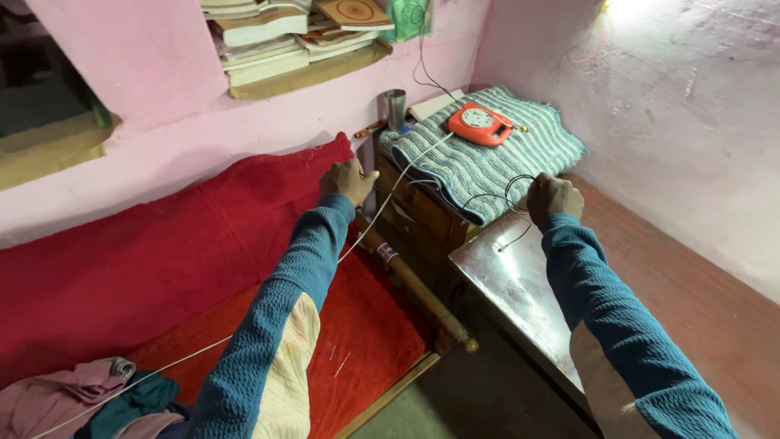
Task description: The person sets up a computer workstation by moving a mouse and its cable onto a wooden desk, then placing a monitor on the desk and adjusting its position. The person then picks up a keyboard from a nearby bed and places it on the desk, connecting the keyboard cable to the back of the monitor.
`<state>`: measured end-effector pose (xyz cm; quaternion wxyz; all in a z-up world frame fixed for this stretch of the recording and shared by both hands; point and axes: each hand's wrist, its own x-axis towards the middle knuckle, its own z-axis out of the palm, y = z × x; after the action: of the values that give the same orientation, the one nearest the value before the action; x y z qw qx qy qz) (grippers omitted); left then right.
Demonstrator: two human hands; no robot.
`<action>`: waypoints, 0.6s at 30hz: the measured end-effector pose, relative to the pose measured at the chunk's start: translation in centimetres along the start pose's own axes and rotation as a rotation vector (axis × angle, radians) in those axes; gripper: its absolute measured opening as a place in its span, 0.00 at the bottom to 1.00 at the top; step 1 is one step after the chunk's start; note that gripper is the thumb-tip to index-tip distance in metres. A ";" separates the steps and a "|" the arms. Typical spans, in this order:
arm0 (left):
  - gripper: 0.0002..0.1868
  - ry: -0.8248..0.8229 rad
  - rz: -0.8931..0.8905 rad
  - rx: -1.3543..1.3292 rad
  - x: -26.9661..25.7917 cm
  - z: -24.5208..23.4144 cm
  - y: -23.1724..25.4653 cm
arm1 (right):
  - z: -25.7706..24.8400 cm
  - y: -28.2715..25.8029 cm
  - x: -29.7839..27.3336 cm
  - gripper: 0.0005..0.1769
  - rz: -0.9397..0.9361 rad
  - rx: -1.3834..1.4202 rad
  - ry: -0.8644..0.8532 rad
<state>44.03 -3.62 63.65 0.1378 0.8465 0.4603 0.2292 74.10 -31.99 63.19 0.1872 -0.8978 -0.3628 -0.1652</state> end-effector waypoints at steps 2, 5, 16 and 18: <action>0.22 -0.013 -0.004 -0.024 -0.2 0.1 0.2 | -0.4 0.8 -0.7 0.14 0.015 0.000 -0.011; 0.23 -0.021 0.052 0.015 -0.2 0.2 0.9 | -1.2 2.3 -1.5 0.14 0.013 0.039 0.047; 0.23 -0.038 0.115 -0.050 -0.6 3.7 8.6 | -4.9 10.8 -2.6 0.14 0.184 -0.063 -0.027; 0.24 -0.054 0.115 -0.027 -0.8 5.1 11.0 | -5.8 13.2 -2.7 0.14 0.210 -0.064 -0.021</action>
<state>54.18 -10.34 64.03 0.1481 0.8756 0.4037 0.2199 80.72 -45.05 64.21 0.1709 -0.9381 -0.2631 -0.1469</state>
